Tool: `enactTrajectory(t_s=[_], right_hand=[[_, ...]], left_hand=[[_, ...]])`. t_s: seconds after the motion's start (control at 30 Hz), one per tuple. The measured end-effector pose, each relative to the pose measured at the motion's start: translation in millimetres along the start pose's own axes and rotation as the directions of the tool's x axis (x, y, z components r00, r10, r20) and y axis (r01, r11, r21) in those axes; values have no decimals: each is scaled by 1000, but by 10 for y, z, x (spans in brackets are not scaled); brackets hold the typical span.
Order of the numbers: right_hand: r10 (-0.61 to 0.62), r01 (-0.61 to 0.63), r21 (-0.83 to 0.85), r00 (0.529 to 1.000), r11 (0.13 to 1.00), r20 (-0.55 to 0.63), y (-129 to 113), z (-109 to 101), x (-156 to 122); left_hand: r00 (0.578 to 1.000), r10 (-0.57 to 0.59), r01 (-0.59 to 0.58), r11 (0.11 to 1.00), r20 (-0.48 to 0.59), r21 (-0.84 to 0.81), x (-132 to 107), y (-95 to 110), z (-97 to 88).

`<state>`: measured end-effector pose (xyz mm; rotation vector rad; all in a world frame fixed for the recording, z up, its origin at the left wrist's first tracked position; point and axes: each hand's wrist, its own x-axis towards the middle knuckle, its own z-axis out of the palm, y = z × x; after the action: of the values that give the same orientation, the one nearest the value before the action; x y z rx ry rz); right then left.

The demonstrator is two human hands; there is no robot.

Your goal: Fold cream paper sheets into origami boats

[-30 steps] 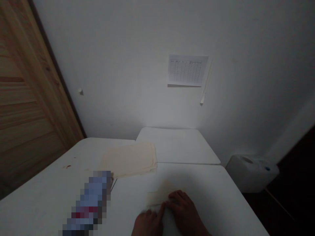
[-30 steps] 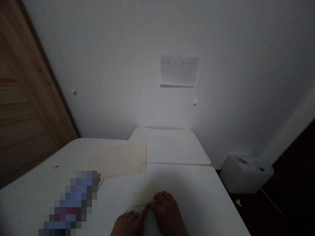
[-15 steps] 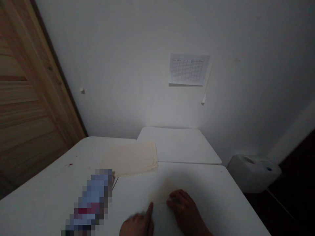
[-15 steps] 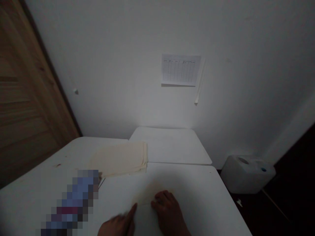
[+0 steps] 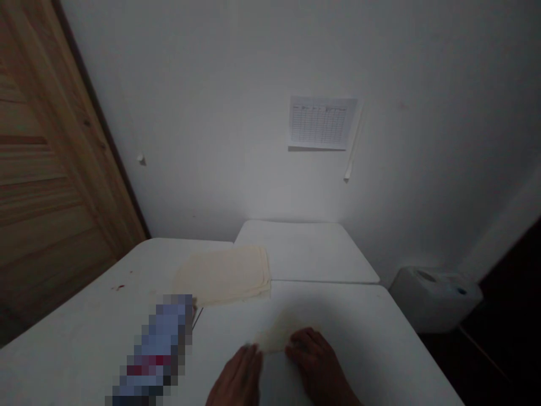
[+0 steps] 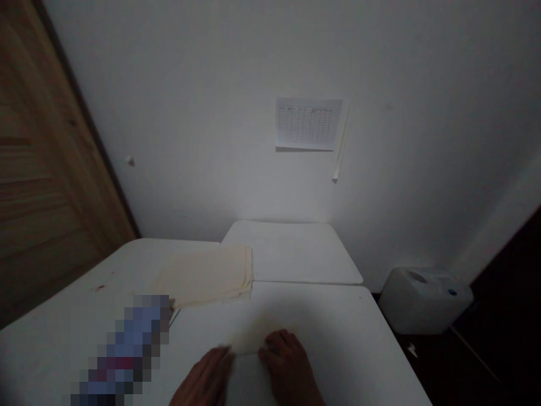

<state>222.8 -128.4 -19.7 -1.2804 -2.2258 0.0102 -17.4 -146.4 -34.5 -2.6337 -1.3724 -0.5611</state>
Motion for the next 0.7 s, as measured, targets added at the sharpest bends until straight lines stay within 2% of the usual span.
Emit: enactTrajectory(t_s=[0.07, 0.13, 0.3, 0.47, 0.6, 0.7], right_hand=[[-3, 3, 14, 1000, 1000, -12, 3, 11, -3], [-10, 10, 26, 1000, 1000, -15, 10, 19, -10], [27, -26, 21, 1000, 999, -17, 16, -32, -41], [104, -101, -48, 993, 994, 54, 49, -184, -120], [161, -161, -128, 987, 979, -12, 228, -284, -278], [169, -173, -219, 985, 960, -34, 392, -347, -413]], left_hand=[[988, 150, -149, 988, 30, -30, 107, 10, -23], [975, 216, -213, 975, 54, -56, 204, 26, -53], [978, 196, -186, 974, 71, -128, 267, 31, -97], [982, 173, -159, 971, 70, -178, 242, 23, -142], [980, 185, -176, 978, 69, -113, 249, 25, -197], [979, 204, -203, 978, 11, -54, 242, 15, -202]])
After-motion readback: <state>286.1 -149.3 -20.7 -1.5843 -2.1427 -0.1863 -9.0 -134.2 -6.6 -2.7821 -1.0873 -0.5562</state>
